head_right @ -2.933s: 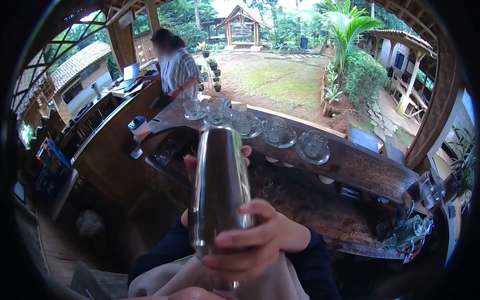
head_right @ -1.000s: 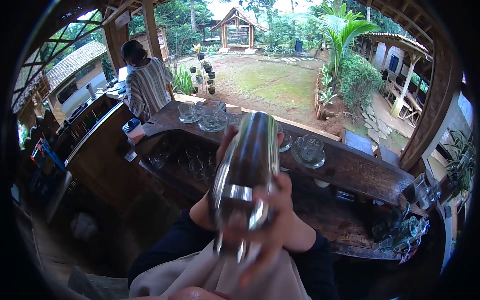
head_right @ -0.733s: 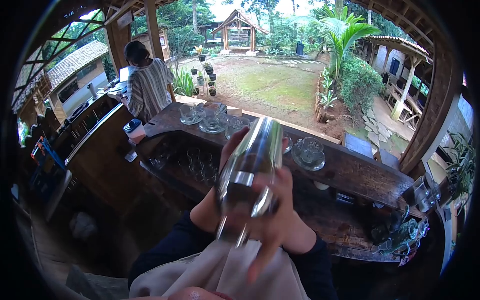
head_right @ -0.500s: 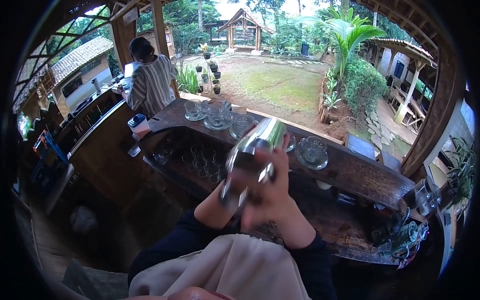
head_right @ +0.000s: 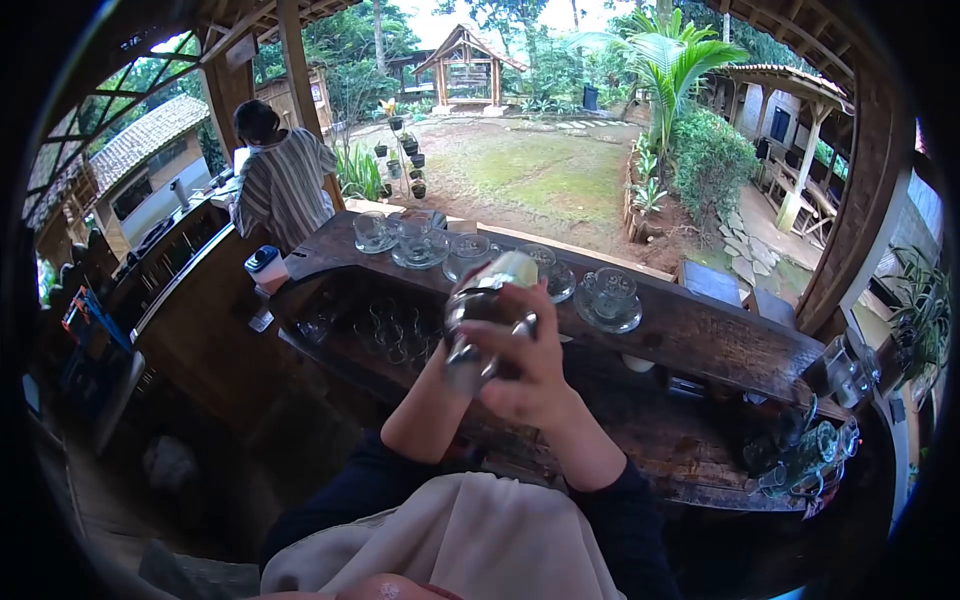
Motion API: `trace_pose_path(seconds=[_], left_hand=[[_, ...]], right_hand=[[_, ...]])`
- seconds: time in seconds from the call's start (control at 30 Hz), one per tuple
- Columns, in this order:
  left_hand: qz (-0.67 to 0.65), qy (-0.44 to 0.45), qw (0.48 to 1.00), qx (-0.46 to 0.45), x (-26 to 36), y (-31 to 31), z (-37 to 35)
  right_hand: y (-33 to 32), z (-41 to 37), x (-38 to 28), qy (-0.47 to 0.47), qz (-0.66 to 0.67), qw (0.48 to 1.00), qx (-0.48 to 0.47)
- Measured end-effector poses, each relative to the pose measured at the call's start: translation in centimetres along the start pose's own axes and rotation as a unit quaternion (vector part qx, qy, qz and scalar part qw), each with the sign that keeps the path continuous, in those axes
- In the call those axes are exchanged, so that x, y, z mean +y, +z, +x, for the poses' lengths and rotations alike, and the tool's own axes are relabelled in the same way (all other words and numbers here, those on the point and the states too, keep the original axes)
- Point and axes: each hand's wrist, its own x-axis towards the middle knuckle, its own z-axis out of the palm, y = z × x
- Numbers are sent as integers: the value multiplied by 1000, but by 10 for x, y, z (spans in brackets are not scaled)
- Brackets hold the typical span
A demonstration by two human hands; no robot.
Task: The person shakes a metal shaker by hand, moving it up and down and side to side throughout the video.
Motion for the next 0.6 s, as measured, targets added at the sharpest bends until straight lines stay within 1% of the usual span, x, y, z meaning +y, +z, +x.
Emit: trace_pose_path(seconds=[0.03,0.1,0.13,0.17,0.2,0.23,0.27,0.33,0.37,0.4,0.43,0.47,0.5,0.53,0.57,0.6], left_hand=[[-7,1,1000,-13,-3,1,-2],[-6,-11,998,-56,-5,14,-3],[-4,-22,997,-79,-9,28,-9],[16,19,996,-90,-14,41,-18],[-58,-41,977,-200,-19,56,-25],[-15,8,987,-159,-24,70,-29],[26,56,992,-113,-30,75,-33],[12,1,996,-92,-16,54,-17],[2,-30,993,-110,-10,33,-1],[-78,-55,993,-66,-10,16,5],[-99,-17,990,-101,-14,-14,11],[-119,21,983,-136,-17,-34,14],[-40,77,995,-40,-21,-12,9],[-43,78,995,-39,-21,8,2],[15,62,998,-10,-19,27,-4],[75,45,996,16,-17,46,-9]], right_hand=[[-3,2,-6,-4,0,1000,-2],[-16,13,-36,67,111,990,57],[-29,30,-66,-2,113,993,30],[-9,29,-67,-133,79,980,126],[7,29,-66,-262,41,939,219],[4,27,-65,-261,45,939,220],[-6,20,-65,-215,7,965,149],[-26,13,-65,-129,-76,989,4],[-31,24,-65,21,51,997,-57],[-12,12,-30,9,-22,1000,-10],[-3,-9,4,30,-31,999,-32],[-7,-4,0,27,-32,999,-33],[-14,7,-10,51,-20,999,2],[-22,14,-26,82,-7,996,36],[-21,15,-61,183,129,970,95],[-29,11,-75,105,131,981,93]])
